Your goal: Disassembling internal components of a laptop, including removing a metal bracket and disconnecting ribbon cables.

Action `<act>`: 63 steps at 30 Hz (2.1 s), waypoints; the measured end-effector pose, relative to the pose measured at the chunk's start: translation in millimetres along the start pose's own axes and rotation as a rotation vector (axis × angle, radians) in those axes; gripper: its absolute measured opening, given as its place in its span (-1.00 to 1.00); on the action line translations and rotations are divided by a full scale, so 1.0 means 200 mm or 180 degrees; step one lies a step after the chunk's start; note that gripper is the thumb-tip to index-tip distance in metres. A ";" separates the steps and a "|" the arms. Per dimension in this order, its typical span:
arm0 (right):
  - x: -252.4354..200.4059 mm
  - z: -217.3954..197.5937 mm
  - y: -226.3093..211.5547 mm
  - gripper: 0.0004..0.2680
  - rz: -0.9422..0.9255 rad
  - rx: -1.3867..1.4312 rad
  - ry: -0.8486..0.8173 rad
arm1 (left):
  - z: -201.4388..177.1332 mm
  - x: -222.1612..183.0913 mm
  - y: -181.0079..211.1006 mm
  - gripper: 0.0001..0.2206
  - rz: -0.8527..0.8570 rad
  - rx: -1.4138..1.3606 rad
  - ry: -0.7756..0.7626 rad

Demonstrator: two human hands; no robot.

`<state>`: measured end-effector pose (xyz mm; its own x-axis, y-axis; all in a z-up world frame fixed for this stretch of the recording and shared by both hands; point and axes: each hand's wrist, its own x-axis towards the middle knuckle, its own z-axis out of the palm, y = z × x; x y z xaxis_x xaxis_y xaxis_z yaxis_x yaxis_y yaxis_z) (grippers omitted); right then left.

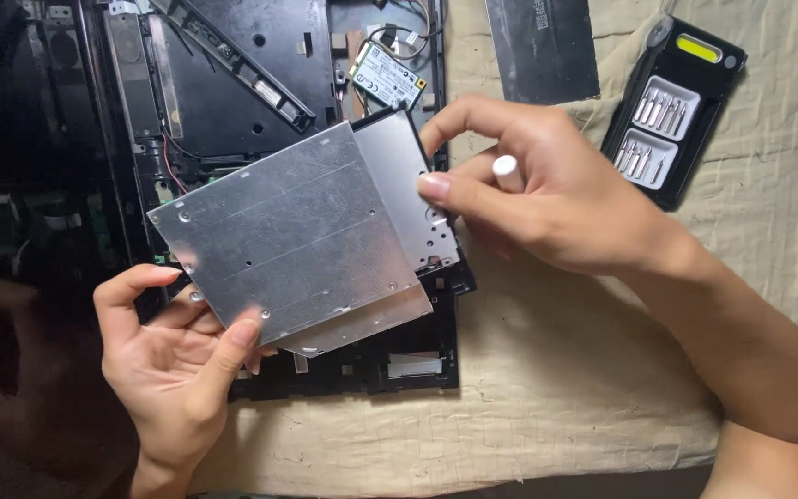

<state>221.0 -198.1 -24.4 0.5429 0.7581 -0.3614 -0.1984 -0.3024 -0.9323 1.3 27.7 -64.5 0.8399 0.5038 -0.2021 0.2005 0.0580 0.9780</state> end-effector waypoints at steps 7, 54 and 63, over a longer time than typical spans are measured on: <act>0.00 -0.08 0.00 -0.89 -0.0031 -0.0077 0.0141 | -0.01 0.00 0.00 -0.52 0.0000 -0.0099 0.0099; -0.04 -0.03 0.09 -0.65 -0.0880 -0.4073 0.1927 | 0.04 -0.03 -0.10 -0.68 0.2102 0.2419 0.0192; -0.01 0.23 0.18 -0.31 -0.0891 -0.5664 0.2401 | 0.04 -0.02 -0.09 -0.83 0.2426 0.2434 -0.0180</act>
<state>175.4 -183.8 -58.8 0.6848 0.6643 0.2997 0.5953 -0.7471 0.2958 -2.5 18.4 -81.6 0.8949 0.1381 0.4243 -0.1393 -0.8170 0.5596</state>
